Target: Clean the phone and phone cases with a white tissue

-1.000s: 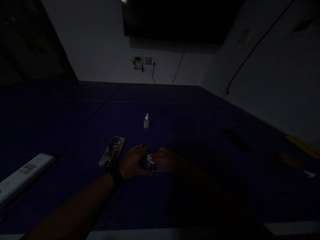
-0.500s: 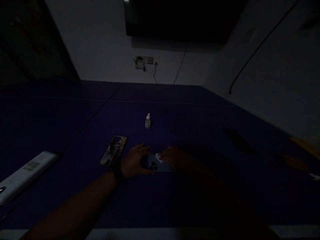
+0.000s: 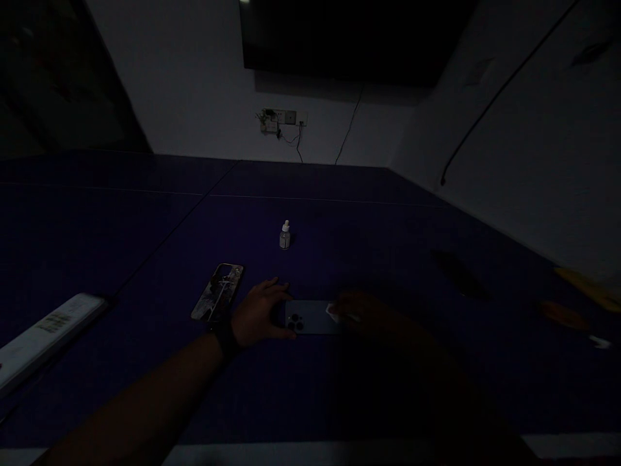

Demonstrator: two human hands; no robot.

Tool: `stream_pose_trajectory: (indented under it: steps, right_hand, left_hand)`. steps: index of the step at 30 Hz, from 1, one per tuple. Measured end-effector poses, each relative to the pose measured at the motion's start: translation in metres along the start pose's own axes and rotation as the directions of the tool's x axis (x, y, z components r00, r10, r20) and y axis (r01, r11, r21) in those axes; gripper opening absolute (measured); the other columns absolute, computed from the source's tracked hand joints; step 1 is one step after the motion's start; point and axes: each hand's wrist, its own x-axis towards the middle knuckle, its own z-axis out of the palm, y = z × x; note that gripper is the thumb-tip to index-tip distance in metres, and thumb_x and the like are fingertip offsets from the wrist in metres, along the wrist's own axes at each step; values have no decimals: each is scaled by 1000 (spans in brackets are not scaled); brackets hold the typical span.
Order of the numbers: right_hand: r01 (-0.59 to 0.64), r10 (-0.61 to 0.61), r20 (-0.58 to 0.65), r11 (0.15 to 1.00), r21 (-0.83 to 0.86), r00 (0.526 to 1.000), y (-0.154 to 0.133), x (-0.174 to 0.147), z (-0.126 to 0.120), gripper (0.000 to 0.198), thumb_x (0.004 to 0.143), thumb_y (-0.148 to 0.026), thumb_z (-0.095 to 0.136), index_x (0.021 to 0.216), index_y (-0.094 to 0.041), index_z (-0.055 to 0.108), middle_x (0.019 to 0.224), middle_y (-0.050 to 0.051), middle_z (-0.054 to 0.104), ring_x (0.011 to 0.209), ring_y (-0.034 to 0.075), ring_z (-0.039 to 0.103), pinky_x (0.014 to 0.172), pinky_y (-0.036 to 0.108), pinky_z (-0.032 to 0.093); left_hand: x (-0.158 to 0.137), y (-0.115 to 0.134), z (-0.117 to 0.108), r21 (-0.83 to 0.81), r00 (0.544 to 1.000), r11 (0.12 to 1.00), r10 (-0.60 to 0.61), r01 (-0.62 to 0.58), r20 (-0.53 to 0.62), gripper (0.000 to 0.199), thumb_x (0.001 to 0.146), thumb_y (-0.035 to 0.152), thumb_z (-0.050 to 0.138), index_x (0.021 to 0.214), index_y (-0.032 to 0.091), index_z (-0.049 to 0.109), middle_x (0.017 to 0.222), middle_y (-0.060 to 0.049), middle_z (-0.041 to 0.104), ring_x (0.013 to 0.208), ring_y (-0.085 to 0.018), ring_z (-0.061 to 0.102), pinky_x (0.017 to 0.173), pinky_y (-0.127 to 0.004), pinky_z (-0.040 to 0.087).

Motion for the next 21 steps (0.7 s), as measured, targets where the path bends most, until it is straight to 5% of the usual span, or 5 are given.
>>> stream_pose_trajectory:
  steps: [5, 11, 17, 21]
  right_hand:
    - [47, -47, -49, 999, -5, 998, -33, 28, 25, 22, 92, -13, 59, 109, -18, 73, 103, 9, 68, 93, 19, 66, 81, 31, 54]
    - [67, -65, 113, 998, -19, 992, -39, 29, 20, 14, 91, -16, 65, 98, -21, 76, 99, 6, 69, 87, 17, 66, 77, 27, 50]
    - [-127, 132, 31, 986, -110, 991, -34, 45, 19, 19, 95, -13, 57, 97, -15, 76, 90, 7, 65, 80, 16, 62, 70, 26, 45]
    - [18, -14, 114, 999, -39, 993, -39, 38, 19, 14, 93, -16, 62, 92, -17, 76, 92, 6, 66, 78, 15, 61, 69, 25, 44]
  left_hand:
    - [0, -1, 2, 8, 1000, 1000, 5, -5, -3, 72, 58, 53, 92, 120, 27, 66, 149, -10, 53, 145, -38, 36, 117, -56, 28]
    - [0, 1, 0, 6, 1000, 1000, -3, 3, -4, 73, 58, 54, 92, 120, 26, 66, 149, -11, 52, 146, -38, 35, 117, -55, 30]
    - [0, 2, -1, 25, 1000, 1000, -13, 13, -3, 74, 57, 55, 92, 120, 26, 66, 149, -10, 52, 145, -39, 36, 117, -56, 30]
    - [0, 0, 0, 26, 1000, 1000, -2, 2, -4, 74, 58, 57, 90, 121, 26, 66, 149, -10, 52, 146, -38, 35, 117, -55, 29]
